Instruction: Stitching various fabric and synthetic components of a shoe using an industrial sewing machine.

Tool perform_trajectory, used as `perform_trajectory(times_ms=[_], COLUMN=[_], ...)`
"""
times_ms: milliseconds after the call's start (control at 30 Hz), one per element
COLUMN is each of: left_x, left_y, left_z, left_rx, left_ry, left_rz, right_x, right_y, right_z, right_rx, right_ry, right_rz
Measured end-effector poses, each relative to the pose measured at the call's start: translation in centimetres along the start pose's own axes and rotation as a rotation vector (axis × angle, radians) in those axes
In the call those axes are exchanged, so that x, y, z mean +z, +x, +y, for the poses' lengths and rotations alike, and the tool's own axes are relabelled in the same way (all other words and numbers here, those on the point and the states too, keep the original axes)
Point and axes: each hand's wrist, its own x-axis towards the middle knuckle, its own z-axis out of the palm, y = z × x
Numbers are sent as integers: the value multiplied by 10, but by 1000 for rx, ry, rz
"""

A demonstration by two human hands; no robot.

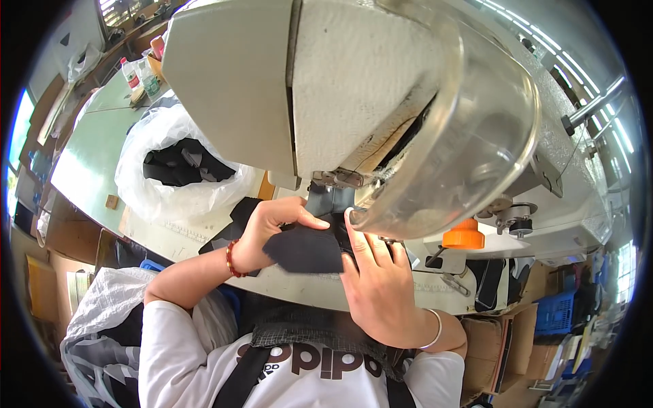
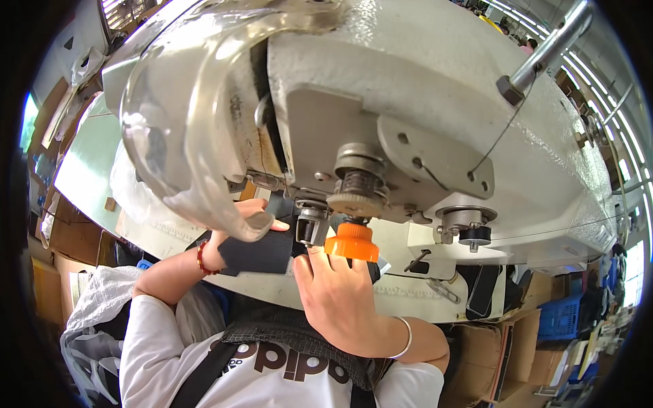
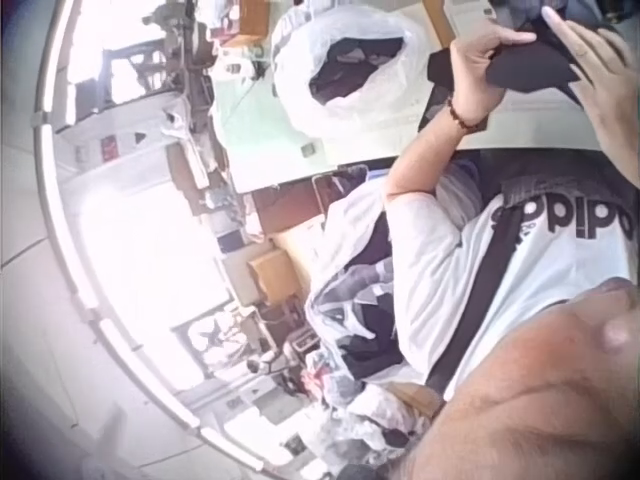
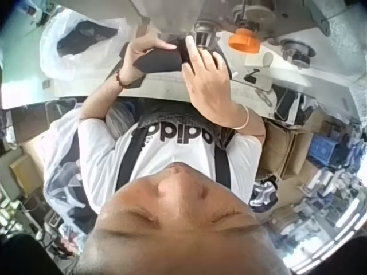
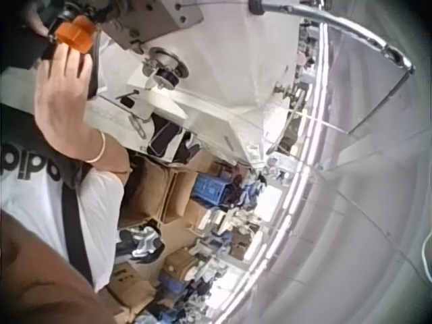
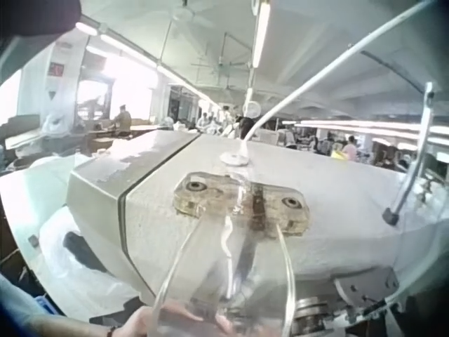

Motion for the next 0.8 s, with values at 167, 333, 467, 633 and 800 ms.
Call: perform_trajectory(times_ms=[167,333,467,633,800], left_x=[5,8,-12,-27,-27], left_y=[-9,-8,-5,0,7], left_z=[-1,1,12,27,37], left_rx=[-168,-330,-249,-363,-240], left_ry=[-92,-495,-99,-147,-22], left_rz=[155,239,20,-59,-145], right_x=[0,-3,-5,-9,-13], right_y=[4,5,3,3,4], right_z=[2,9,10,17,22], right_rx=[-29,-51,-11,-3,-91], right_ry=[26,97,134,240,212], right_rz=[-18,34,-43,-116,-76])
